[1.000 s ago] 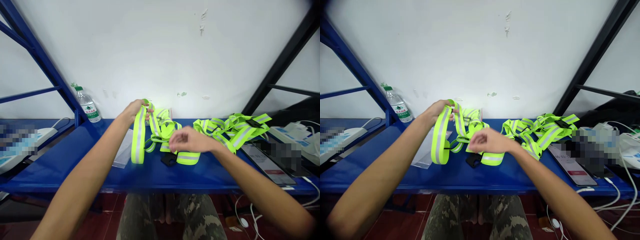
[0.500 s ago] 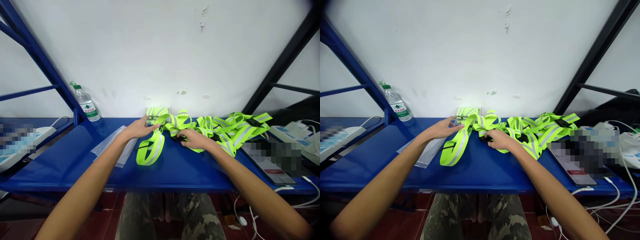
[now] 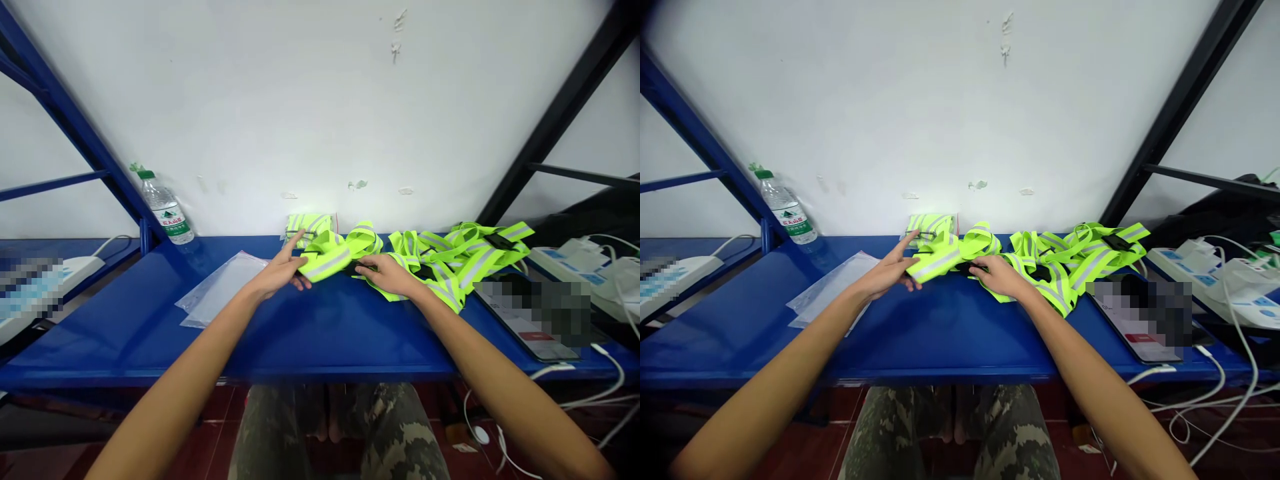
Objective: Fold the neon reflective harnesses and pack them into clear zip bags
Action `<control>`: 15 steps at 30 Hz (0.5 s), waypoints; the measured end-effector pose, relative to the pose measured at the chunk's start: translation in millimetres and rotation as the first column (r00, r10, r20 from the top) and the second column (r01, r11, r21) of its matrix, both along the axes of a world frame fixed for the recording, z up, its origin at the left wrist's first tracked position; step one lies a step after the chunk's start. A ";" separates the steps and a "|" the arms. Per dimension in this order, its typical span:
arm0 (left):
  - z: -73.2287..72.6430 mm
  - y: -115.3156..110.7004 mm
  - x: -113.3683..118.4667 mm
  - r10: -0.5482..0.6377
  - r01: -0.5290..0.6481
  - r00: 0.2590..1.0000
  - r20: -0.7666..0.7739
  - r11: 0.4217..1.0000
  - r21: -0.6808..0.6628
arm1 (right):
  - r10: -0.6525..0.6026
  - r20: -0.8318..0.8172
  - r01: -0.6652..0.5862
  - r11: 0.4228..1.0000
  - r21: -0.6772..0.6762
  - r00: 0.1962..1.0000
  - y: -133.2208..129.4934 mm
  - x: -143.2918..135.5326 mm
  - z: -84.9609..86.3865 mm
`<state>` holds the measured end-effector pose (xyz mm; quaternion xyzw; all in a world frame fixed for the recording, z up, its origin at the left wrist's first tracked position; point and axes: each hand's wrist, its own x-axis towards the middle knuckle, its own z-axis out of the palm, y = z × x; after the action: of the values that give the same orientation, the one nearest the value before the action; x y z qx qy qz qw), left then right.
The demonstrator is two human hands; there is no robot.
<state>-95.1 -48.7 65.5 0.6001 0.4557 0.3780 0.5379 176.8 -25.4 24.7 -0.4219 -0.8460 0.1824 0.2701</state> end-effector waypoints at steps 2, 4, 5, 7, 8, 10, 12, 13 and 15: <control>-9.1 10.0 8.3 0.119 -0.105 0.977 0.178 0.991 -0.084 | 0.003 -0.139 -0.016 0.996 -0.093 0.990 0.6 3.3 -2.4; -17.5 17.6 12.5 0.176 -0.112 0.929 0.326 0.972 -0.206 | 0.011 -0.232 -0.049 0.986 -0.162 0.973 1.1 5.8 -4.9; -20.8 20.0 13.0 0.181 -0.084 0.906 0.382 0.962 -0.259 | 0.015 -0.253 -0.063 0.981 -0.182 0.967 1.1 6.3 -5.8; -25.1 21.8 11.7 0.158 -0.008 0.875 0.458 0.950 -0.313 | 0.021 -0.271 -0.079 0.975 -0.206 0.962 0.6 6.0 -6.7; -26.0 21.1 10.5 0.131 0.027 0.867 0.480 0.951 -0.309 | 0.023 -0.279 -0.086 0.973 -0.214 0.960 0.2 5.3 -6.6; -26.1 17.4 8.8 0.066 0.069 0.865 0.498 0.966 -0.247 | 0.030 -0.289 -0.096 0.972 -0.216 0.957 -0.8 3.5 -5.9; -25.0 11.8 9.5 -0.001 0.098 0.875 0.484 0.979 -0.176 | 0.038 -0.274 -0.097 0.974 -0.204 0.961 -1.3 1.8 -5.1; -24.4 8.9 10.8 -0.031 0.117 0.881 0.472 0.981 -0.155 | 0.041 -0.264 -0.095 0.976 -0.196 0.964 -1.3 1.1 -4.9; -23.4 3.9 14.9 -0.076 0.152 0.892 0.445 0.979 -0.137 | 0.045 -0.265 -0.099 0.976 -0.194 0.963 -1.1 0.1 -5.1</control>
<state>-80.2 -44.8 42.1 0.4781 0.3173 0.4311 0.6963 176.9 -26.4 19.6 -0.3889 -0.7949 0.3320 0.3266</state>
